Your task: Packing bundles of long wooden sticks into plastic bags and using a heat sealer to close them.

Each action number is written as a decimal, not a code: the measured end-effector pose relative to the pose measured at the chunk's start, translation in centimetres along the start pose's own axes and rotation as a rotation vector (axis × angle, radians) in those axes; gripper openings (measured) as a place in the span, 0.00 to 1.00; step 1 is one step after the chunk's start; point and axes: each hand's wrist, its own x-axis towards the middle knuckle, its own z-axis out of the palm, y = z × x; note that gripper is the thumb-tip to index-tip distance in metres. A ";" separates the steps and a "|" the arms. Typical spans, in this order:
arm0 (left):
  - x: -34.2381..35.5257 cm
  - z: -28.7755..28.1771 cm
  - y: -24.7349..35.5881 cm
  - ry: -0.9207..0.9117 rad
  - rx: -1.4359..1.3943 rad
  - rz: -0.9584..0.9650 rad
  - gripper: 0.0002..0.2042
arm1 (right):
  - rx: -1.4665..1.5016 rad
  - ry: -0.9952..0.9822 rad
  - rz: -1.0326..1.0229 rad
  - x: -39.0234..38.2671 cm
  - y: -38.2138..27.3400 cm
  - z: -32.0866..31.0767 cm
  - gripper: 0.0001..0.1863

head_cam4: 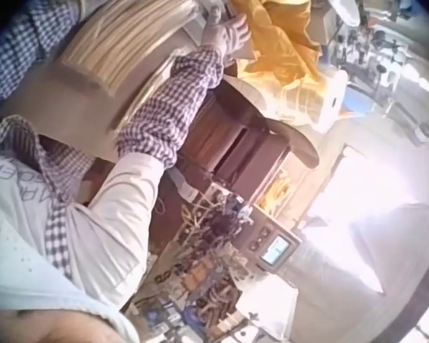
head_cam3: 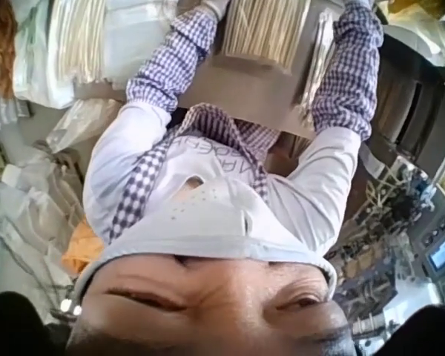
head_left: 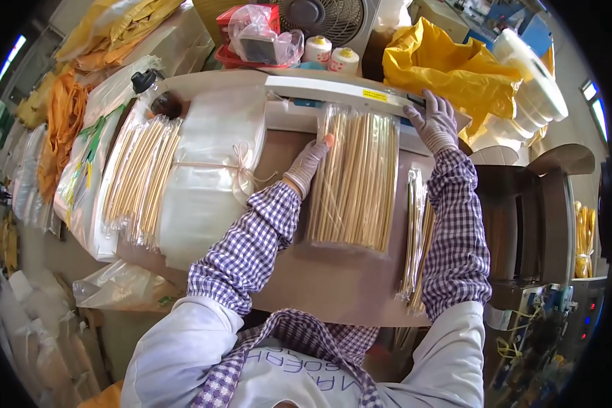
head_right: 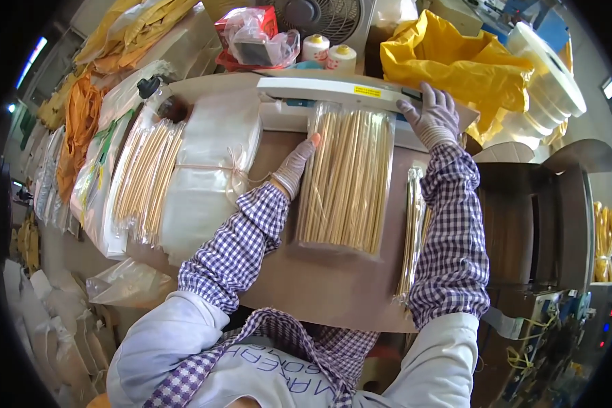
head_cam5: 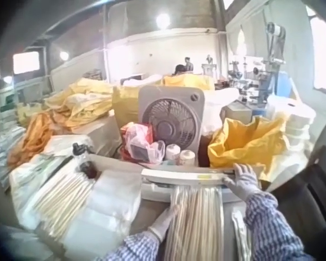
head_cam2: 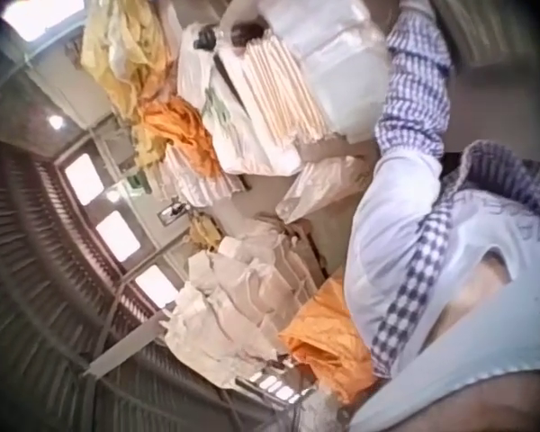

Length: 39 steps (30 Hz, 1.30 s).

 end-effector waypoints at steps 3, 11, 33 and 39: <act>-1.0 -0.2 -0.1 0.027 0.077 0.040 0.42 | -0.019 0.061 -0.013 0.2 -0.1 0.0 0.41; -4.6 0.5 -1.7 -0.011 0.022 0.143 0.37 | -0.008 0.204 -0.076 -1.8 0.8 0.7 0.41; -29.6 -5.8 -0.6 0.068 0.130 0.632 0.29 | 1.523 -0.113 0.117 -32.0 -18.4 -1.2 0.36; -40.6 -21.6 4.5 0.794 0.814 0.883 0.35 | 2.063 -0.456 0.048 -31.4 -31.3 -1.0 0.26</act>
